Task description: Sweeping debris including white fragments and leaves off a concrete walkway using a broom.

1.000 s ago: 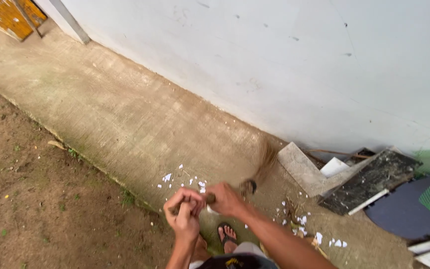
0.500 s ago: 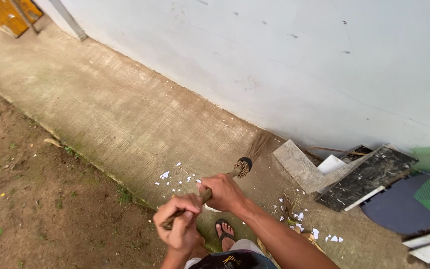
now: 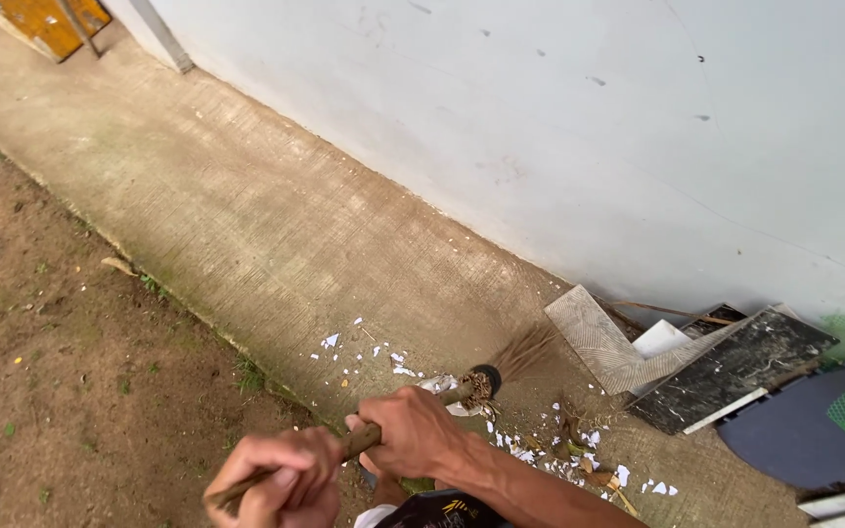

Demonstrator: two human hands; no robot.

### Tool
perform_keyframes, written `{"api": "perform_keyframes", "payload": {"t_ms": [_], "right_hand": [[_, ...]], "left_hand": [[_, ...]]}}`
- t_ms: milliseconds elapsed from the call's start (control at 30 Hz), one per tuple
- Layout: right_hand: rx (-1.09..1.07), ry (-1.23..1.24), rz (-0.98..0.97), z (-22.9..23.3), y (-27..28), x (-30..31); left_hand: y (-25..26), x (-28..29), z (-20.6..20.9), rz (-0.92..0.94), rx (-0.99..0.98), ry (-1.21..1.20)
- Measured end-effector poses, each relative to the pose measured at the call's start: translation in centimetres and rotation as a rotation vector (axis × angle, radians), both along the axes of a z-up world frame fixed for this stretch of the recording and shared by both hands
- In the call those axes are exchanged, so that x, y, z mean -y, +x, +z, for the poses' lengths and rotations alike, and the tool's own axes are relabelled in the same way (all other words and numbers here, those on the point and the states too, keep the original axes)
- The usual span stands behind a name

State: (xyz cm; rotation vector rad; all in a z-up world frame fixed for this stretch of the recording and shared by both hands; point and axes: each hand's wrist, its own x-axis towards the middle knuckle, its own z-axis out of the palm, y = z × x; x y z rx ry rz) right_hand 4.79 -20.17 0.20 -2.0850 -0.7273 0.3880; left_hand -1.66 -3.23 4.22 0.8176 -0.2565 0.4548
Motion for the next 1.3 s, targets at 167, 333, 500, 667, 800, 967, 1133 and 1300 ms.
{"api": "perform_keyframes", "payload": {"t_ms": [167,333,500,667,800,967,1133,1300], "right_hand": [[0.295,0.187,0.106,-1.5,1.3,-2.1],[0.343,0.269,0.108,-8.1,4.5,-3.2],[0.120,0.177,0.109,-11.7,2.5,-4.3],[-0.163,0.051,0.192,-11.2,-0.1,-4.1],[-0.167,-0.032,0.219,-9.6,-0.2,-3.7],[0.060,0.056,0.181,-9.6,1.0,-2.7],[0.269,0.138,0.158,-7.3,2.8,-4.2],[0.373,0.224,0.194,-7.3,5.6,-7.9]], "left_hand": [[-1.3,-5.0,-0.7,-0.282,0.264,0.267],[-2.7,-2.7,-2.5,-0.014,0.235,0.295],[-3.0,-0.7,-1.2,0.301,0.012,0.328],[-3.7,-3.9,-2.7,0.296,-0.179,0.073],[-3.1,-4.1,-0.2,0.343,-0.136,0.020],[-4.8,-3.8,0.5,0.196,-0.124,-0.044],[-4.7,-3.7,3.3,0.191,-0.024,0.073],[-5.0,-4.6,2.4,0.297,0.034,0.127]]}}
